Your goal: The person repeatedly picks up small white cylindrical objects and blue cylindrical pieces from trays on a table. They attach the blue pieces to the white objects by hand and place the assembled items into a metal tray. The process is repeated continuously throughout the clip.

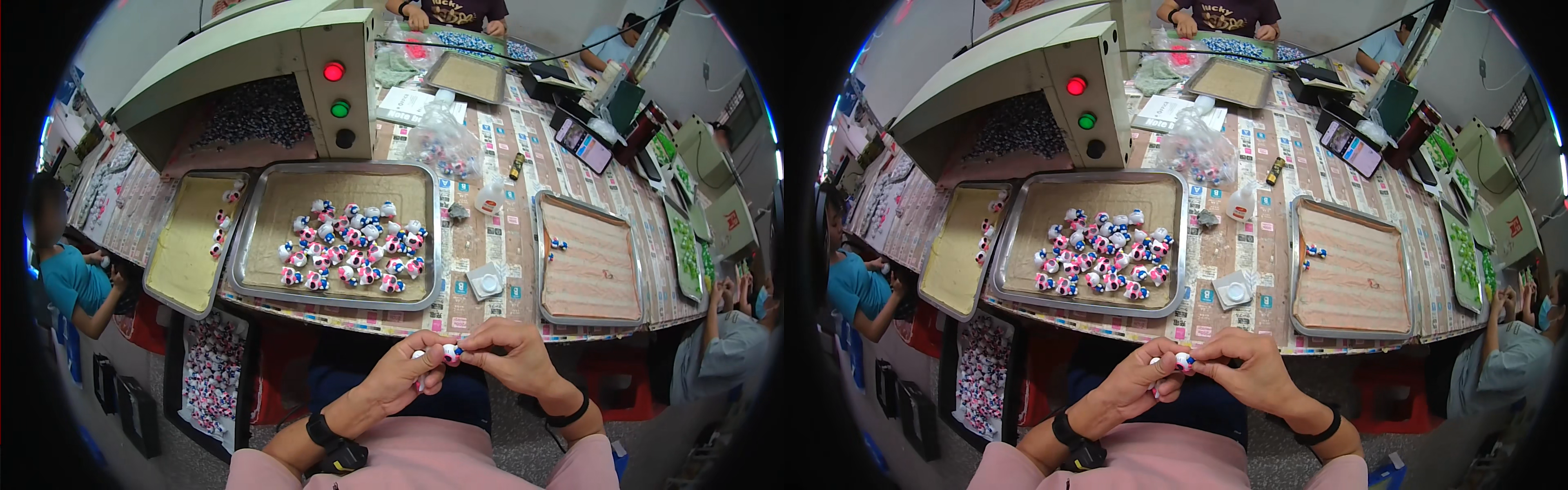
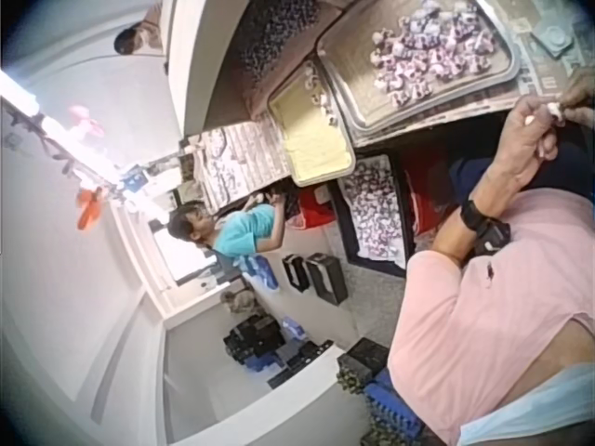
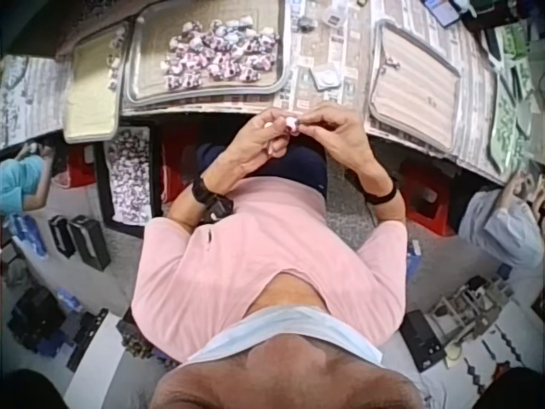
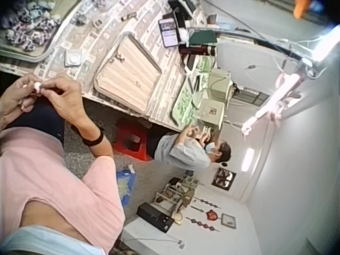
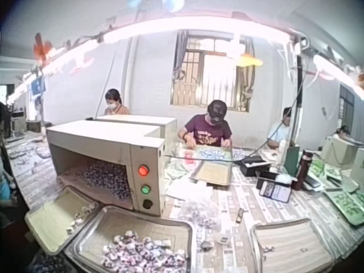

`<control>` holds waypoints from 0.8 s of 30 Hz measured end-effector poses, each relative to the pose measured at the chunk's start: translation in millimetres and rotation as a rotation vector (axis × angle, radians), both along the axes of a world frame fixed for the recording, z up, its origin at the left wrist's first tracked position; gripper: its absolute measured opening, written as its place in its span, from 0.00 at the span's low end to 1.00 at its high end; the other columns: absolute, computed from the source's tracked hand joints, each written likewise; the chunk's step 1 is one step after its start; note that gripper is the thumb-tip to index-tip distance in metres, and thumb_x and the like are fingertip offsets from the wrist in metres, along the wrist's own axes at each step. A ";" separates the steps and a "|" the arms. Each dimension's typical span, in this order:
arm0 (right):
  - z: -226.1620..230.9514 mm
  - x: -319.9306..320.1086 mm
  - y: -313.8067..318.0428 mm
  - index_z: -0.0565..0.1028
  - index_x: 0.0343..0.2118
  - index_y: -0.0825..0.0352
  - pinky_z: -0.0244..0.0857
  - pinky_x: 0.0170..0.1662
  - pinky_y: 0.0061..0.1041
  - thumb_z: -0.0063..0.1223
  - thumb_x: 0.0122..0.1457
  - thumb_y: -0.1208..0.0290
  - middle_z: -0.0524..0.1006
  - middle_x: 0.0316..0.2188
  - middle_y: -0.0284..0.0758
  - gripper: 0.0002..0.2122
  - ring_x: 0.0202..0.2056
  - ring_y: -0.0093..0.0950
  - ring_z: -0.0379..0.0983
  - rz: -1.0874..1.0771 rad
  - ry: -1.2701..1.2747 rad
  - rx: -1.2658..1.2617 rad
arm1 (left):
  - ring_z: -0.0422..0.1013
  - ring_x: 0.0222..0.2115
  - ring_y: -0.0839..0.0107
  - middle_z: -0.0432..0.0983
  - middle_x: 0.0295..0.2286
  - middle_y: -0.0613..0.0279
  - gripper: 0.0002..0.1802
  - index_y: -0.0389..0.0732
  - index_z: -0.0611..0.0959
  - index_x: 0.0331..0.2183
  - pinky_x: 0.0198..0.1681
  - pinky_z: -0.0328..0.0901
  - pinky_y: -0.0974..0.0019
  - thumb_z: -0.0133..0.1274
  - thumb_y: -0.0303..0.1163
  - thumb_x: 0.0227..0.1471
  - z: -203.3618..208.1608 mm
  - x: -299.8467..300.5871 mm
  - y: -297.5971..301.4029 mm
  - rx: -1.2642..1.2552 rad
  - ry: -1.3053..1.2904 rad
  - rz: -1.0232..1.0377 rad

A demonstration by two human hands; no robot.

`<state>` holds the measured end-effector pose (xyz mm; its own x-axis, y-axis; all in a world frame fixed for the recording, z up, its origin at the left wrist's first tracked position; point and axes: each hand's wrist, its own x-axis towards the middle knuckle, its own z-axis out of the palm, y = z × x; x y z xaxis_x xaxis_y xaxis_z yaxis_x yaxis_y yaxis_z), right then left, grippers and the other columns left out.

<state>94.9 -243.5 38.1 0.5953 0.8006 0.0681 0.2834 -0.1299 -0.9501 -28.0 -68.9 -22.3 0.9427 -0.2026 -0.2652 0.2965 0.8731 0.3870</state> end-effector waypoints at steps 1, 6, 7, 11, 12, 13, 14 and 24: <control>-0.5 -0.3 1.1 0.82 0.39 0.68 0.69 0.34 0.17 0.64 0.54 0.79 0.80 0.33 0.35 0.09 0.32 0.19 0.75 0.006 0.008 -0.003 | 0.66 0.21 0.79 0.76 0.33 0.64 0.12 0.40 0.77 0.44 0.23 0.61 0.72 0.53 0.36 0.61 0.1 -0.8 1.6 -0.019 -0.002 0.000; -2.2 -5.6 7.9 0.82 0.39 0.68 0.69 0.34 0.17 0.64 0.54 0.77 0.79 0.33 0.34 0.09 0.32 0.19 0.75 -0.087 0.225 0.027 | 0.67 0.21 0.78 0.75 0.30 0.64 0.17 0.39 0.78 0.45 0.23 0.62 0.73 0.57 0.38 0.57 13.7 0.9 6.9 0.352 0.021 0.108; -1.6 -6.9 9.5 0.82 0.39 0.68 0.70 0.34 0.17 0.64 0.54 0.77 0.79 0.33 0.34 0.09 0.32 0.18 0.75 -0.109 0.231 0.032 | 0.68 0.21 0.78 0.75 0.30 0.64 0.18 0.39 0.78 0.45 0.23 0.63 0.72 0.58 0.38 0.56 14.9 1.4 8.4 0.455 0.018 0.133; 0.2 -6.9 15.5 0.81 0.38 0.70 0.70 0.34 0.17 0.64 0.54 0.77 0.78 0.34 0.35 0.09 0.33 0.19 0.76 -0.108 0.152 0.048 | 0.68 0.20 0.80 0.75 0.27 0.65 0.17 0.37 0.79 0.44 0.22 0.63 0.76 0.62 0.34 0.54 23.7 -2.1 13.6 0.518 0.006 0.179; -0.1 -7.0 16.7 0.81 0.38 0.70 0.70 0.34 0.17 0.64 0.54 0.77 0.78 0.34 0.35 0.09 0.33 0.19 0.76 -0.095 0.156 0.060 | 0.68 0.20 0.81 0.75 0.28 0.66 0.16 0.37 0.80 0.44 0.21 0.63 0.77 0.62 0.32 0.54 25.2 -3.1 13.8 0.545 0.017 0.185; -0.5 -7.2 17.3 0.81 0.38 0.70 0.69 0.34 0.17 0.64 0.54 0.77 0.78 0.34 0.36 0.09 0.33 0.19 0.76 -0.081 0.160 0.069 | 0.68 0.20 0.82 0.75 0.28 0.67 0.15 0.38 0.81 0.43 0.21 0.62 0.78 0.62 0.30 0.54 25.7 -3.6 13.5 0.570 0.028 0.192; -1.9 -7.8 17.2 0.81 0.38 0.70 0.69 0.34 0.17 0.64 0.54 0.77 0.79 0.33 0.36 0.09 0.32 0.19 0.75 -0.076 0.157 0.088 | 0.68 0.20 0.83 0.75 0.28 0.67 0.14 0.37 0.81 0.43 0.21 0.62 0.79 0.62 0.30 0.54 25.7 -3.4 13.1 0.580 0.021 0.201; -1.3 -0.8 19.6 0.82 0.38 0.68 0.69 0.34 0.18 0.64 0.54 0.77 0.80 0.34 0.36 0.08 0.32 0.21 0.76 0.002 0.108 0.007 | 0.67 0.20 0.85 0.75 0.27 0.69 0.12 0.38 0.83 0.41 0.21 0.62 0.80 0.62 0.29 0.54 24.1 -2.4 20.3 0.736 -0.012 0.196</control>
